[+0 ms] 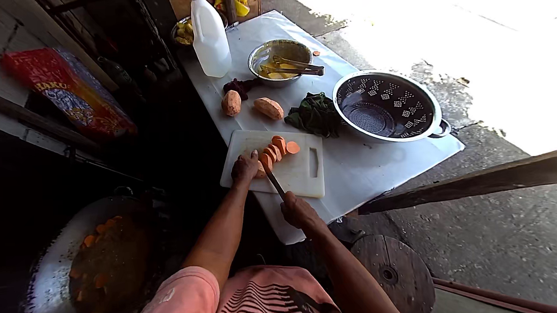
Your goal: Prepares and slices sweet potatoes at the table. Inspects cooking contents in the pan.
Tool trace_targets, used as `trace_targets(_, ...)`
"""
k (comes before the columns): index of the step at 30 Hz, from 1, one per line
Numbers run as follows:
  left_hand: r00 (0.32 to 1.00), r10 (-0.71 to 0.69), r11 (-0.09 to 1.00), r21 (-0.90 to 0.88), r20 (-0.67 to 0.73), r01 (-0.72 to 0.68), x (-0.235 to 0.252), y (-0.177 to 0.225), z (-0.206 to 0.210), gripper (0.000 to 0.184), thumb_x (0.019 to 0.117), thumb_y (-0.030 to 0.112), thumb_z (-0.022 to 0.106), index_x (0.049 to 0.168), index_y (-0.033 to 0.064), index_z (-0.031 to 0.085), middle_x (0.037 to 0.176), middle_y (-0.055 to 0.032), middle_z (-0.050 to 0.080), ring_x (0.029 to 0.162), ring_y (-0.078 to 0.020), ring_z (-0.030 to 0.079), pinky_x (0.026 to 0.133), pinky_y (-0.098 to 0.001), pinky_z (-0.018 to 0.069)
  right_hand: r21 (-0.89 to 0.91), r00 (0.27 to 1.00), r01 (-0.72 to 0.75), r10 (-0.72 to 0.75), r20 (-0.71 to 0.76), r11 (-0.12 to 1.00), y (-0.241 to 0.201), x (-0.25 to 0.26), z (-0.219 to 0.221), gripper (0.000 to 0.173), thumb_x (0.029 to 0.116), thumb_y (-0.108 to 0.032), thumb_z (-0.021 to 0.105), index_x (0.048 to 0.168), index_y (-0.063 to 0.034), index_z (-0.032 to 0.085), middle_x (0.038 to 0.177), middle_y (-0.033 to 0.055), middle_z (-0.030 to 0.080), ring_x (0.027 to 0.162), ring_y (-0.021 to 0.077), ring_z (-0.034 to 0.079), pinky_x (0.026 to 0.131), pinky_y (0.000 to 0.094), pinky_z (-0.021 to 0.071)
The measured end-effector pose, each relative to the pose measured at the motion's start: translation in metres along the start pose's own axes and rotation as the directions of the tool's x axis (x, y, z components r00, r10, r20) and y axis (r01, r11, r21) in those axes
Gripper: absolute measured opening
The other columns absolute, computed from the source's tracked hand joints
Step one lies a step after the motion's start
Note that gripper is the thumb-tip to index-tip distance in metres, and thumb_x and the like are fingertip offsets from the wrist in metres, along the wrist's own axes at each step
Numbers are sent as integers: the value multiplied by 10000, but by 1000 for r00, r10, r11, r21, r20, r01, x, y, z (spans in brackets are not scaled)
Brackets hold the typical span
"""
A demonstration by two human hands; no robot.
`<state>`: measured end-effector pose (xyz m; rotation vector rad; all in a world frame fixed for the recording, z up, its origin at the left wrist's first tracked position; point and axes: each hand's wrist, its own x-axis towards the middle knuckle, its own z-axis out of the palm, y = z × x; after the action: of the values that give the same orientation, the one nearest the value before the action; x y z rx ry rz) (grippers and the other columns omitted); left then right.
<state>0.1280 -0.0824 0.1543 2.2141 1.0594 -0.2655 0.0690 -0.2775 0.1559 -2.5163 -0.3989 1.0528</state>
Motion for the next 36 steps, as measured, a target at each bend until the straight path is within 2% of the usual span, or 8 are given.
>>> trace_targets(2,994,-52,974,-214,98,72,-4,-14,4,750,1001,714,400,1104,1,609,771,-154,646,587,-233,621,568,-389,536,36,1000,-15,15,-5,999,3,3,0,304,1075,-305,413,1272,-86,486,1012,162,650,921,322,686,785,517,543)
trace_targets(6,961,-71,828,-521,268,207,-16,-16,-2,613,994,513,631,1333,14,520,970,-234,672,690,-285,678,623,-413,588,58,1000,-20,21,-11,998,-4,7,1,305,1075,-298,416,1286,-88,480,1019,155,651,911,312,690,784,501,549)
trace_targets(11,974,160,725,-688,161,-5,-32,-19,-3,342,1009,281,663,1226,27,588,1024,-178,648,795,-244,640,695,-397,560,64,1000,-6,7,-14,998,-5,10,-3,307,1076,-296,421,1280,-77,490,1027,162,653,925,320,686,789,512,542)
trace_targets(14,889,441,805,-384,-124,-453,-26,-28,4,375,943,136,739,1263,-5,603,1294,-218,582,1114,-329,611,931,-496,530,62,1000,-6,7,-15,998,-1,10,-5,315,1080,-296,415,1283,-68,493,1039,170,654,945,331,685,804,518,539)
trace_targets(17,752,639,738,-149,-162,-658,-12,-42,20,432,883,99,797,1262,-6,619,1373,-244,544,1251,-368,574,1043,-508,503,35,1000,-11,12,-19,999,-2,8,-5,328,1078,-300,413,1298,-69,488,1053,172,660,977,333,686,819,525,539)
trace_targets(22,844,415,826,-248,-340,-506,-6,-45,31,306,1062,210,545,1188,-48,648,1171,-224,660,1096,-329,653,989,-493,519,-38,997,-53,51,-56,998,-14,-11,-14,328,1086,-312,386,1308,-86,472,1078,173,673,1040,350,688,835,531,544)
trace_targets(26,938,186,973,-80,-292,-218,-7,-15,29,482,1118,360,351,1078,1,669,1107,-210,685,1085,-360,671,898,-574,527,-90,996,-55,47,-79,994,-25,-21,-19,319,1094,-311,364,1303,-93,468,1061,163,678,1032,342,695,828,516,548)
trace_targets(36,886,301,951,177,-353,-253,3,-16,52,488,1124,325,301,1095,-2,662,1124,-198,701,1078,-352,686,878,-529,550,-141,997,-72,72,1,987,-45,5,-18,302,1077,-237,374,1322,-76,445,1094,178,674,1052,352,695,831,525,551)
